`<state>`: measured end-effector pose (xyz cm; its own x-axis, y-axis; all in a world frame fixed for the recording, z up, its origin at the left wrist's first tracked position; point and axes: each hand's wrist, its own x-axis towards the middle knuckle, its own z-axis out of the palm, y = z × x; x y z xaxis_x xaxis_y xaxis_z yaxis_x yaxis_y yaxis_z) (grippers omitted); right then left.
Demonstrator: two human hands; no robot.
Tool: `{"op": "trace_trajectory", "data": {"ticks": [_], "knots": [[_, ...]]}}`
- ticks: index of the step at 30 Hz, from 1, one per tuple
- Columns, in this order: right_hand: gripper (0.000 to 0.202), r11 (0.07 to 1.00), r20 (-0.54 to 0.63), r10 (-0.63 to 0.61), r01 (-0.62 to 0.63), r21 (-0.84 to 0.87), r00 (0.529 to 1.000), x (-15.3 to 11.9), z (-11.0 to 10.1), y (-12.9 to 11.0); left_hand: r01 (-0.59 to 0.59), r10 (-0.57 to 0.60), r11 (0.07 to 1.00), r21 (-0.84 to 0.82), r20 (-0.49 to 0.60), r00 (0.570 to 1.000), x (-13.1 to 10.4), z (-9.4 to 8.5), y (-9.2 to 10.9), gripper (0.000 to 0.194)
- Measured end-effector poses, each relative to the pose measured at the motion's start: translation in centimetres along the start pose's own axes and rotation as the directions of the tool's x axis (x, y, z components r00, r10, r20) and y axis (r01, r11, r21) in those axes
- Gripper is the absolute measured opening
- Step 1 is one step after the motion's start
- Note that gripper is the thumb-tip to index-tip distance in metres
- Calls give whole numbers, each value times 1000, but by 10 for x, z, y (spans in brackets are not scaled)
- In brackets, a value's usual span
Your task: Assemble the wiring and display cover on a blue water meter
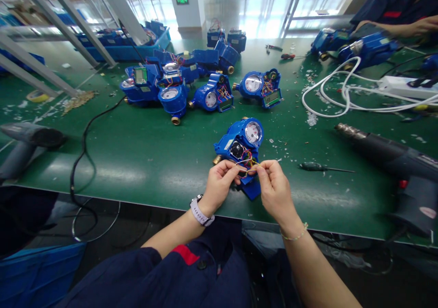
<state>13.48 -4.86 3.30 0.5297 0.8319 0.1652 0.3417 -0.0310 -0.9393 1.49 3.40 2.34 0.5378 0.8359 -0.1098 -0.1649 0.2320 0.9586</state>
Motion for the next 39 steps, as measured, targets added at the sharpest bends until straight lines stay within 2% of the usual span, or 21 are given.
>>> {"op": "trace_trajectory", "data": {"ticks": [4, 8, 15, 22, 32, 39], "knots": [[22, 999, 0, 32, -32, 44, 999, 0, -1, 1, 36, -35, 999, -20, 13, 999, 1, -1, 3, 23], [20, 997, 37, 29, -32, 64, 999, 0, -1, 1, -16, 12, 999, 51, 75, 997, 0, -2, 4, 29], [15, 986, 38, -126, 130, -105, 991, 0, -2, -6, -73, 51, 982, 173, 129, 990, 1, -5, 0, 36], [18, 974, 46, -150, 155, -162, 988, 1, -2, -3, -32, 18, 995, 98, 138, 990, 3, -3, -2, 39], [17, 966, 132, -178, 199, -167, 975, 1, -8, -4, 31, -33, 999, 24, 101, 994, 3, -2, -4, 36], [16, 950, 226, -223, 264, -168, 948, 3, -16, 0, 66, -61, 997, -50, 89, 994, 3, -1, -4, 38]]}}
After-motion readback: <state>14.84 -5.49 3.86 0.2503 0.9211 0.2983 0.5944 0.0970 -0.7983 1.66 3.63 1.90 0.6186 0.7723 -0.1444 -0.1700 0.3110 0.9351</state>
